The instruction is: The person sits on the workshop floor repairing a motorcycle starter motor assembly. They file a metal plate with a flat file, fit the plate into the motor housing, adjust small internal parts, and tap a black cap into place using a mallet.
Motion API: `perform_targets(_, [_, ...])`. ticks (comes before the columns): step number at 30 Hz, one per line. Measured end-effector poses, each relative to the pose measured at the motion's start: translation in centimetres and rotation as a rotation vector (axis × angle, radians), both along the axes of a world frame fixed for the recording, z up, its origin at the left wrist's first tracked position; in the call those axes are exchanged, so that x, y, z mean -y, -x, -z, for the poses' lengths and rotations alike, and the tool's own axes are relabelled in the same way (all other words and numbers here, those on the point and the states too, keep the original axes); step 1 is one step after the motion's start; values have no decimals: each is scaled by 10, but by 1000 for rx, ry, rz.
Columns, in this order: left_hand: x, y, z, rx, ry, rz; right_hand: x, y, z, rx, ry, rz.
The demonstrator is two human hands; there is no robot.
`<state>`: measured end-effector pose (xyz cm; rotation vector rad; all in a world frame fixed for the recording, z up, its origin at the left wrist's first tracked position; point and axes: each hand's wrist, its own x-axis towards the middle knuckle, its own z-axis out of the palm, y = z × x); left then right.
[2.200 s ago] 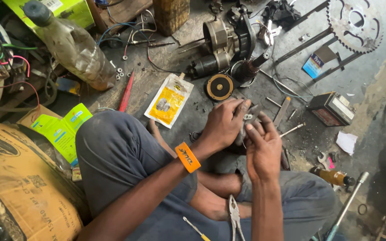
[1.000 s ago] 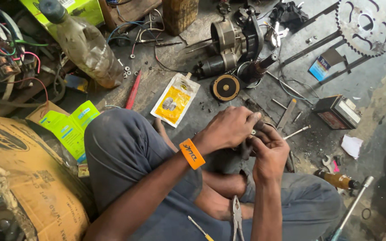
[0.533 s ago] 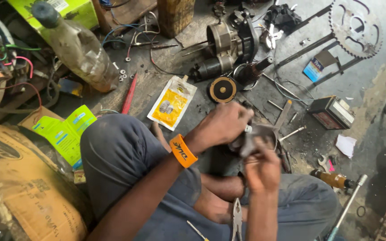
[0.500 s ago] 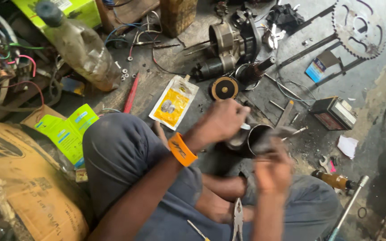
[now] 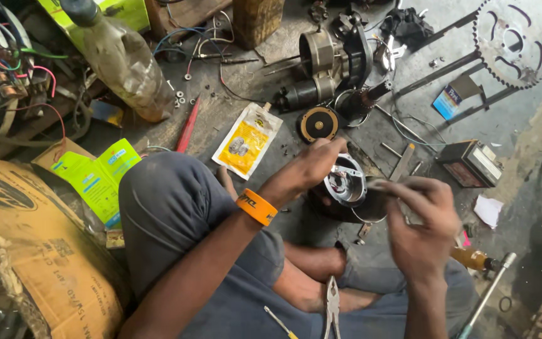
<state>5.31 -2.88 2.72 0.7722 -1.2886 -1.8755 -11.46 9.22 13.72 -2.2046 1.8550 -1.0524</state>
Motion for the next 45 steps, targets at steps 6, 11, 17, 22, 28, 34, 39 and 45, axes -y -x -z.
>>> perform_targets(6, [-5,4,-8,152,134,-35,14,-25,-4,-179,-87,-95])
perform_targets(11, [-5,14,17,271,204,-12,11,-24,4,-171,-225,-149])
perform_targets(17, [1,23,31,503,461,-211,12,-25,13,-284,-285,-204])
perform_targets(22, [1,16,2,566,-7,-77,16,-20,22,-328,-352,-272])
perform_targets(28, [-5,15,-19,547,-5,-47,19,-6,26,-368,-258,-329])
perform_targets(34, [-11,30,-3,535,196,-63,14,19,0,-349,-432,-286])
perform_targets(39, [-5,32,8,490,223,-3,0,54,-9,218,-493,54])
perform_targets(45, [-14,39,3,415,336,7,1,40,52,635,-498,204])
